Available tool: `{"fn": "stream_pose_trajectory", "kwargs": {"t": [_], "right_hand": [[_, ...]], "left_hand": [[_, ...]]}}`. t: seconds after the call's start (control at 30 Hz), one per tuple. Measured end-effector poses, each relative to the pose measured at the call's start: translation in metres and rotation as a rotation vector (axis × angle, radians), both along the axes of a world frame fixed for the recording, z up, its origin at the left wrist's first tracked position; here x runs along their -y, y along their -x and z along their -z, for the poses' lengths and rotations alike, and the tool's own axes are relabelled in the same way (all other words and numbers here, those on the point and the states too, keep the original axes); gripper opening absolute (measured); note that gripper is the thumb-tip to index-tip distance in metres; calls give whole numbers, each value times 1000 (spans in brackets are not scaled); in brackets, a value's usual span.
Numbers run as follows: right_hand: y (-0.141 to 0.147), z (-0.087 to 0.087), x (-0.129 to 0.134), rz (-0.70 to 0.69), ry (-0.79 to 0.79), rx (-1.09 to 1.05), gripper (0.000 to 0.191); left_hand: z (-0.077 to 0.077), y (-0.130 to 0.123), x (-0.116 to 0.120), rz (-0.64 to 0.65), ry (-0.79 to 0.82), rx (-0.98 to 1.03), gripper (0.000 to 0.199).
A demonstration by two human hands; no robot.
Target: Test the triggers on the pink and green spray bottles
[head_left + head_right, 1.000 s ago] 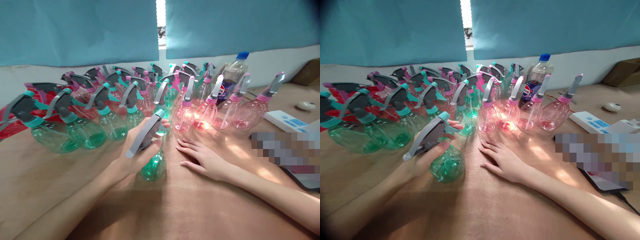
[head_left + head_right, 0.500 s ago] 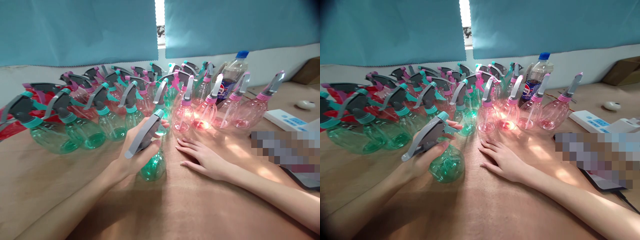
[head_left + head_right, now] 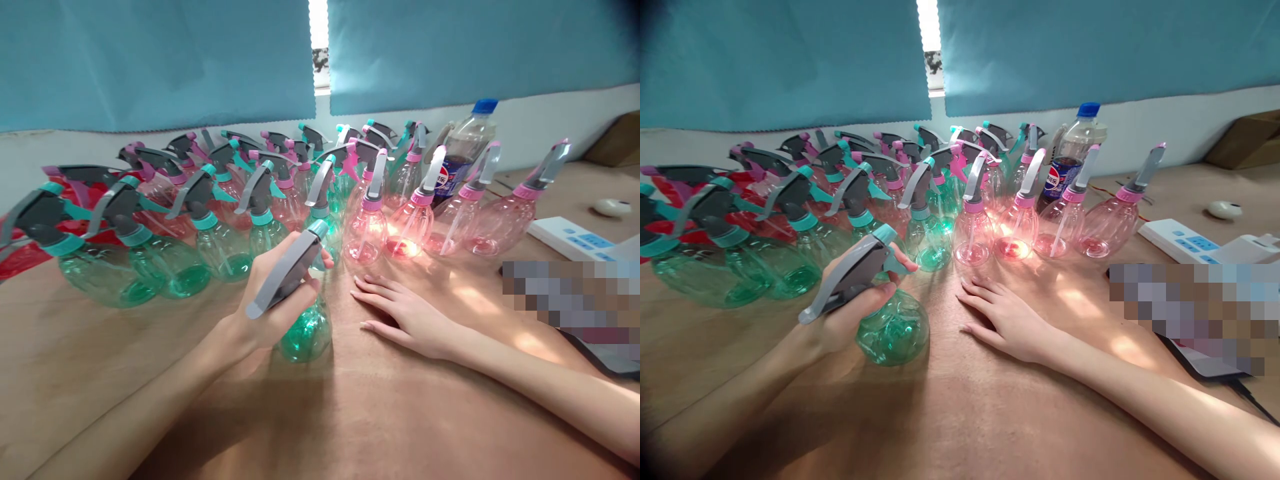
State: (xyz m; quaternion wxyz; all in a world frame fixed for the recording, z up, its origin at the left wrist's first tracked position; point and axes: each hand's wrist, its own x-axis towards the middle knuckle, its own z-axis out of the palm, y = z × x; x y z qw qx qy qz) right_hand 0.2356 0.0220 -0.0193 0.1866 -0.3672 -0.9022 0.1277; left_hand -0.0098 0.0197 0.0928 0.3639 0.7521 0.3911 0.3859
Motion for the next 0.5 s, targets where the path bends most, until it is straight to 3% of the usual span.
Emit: {"fn": "stream_pose_trajectory", "kwargs": {"t": [0.5], "right_hand": [[0, 0, 0, -4, -10, 4, 54]], "left_hand": [[4, 1, 3, -44, -22, 9, 2]]}}
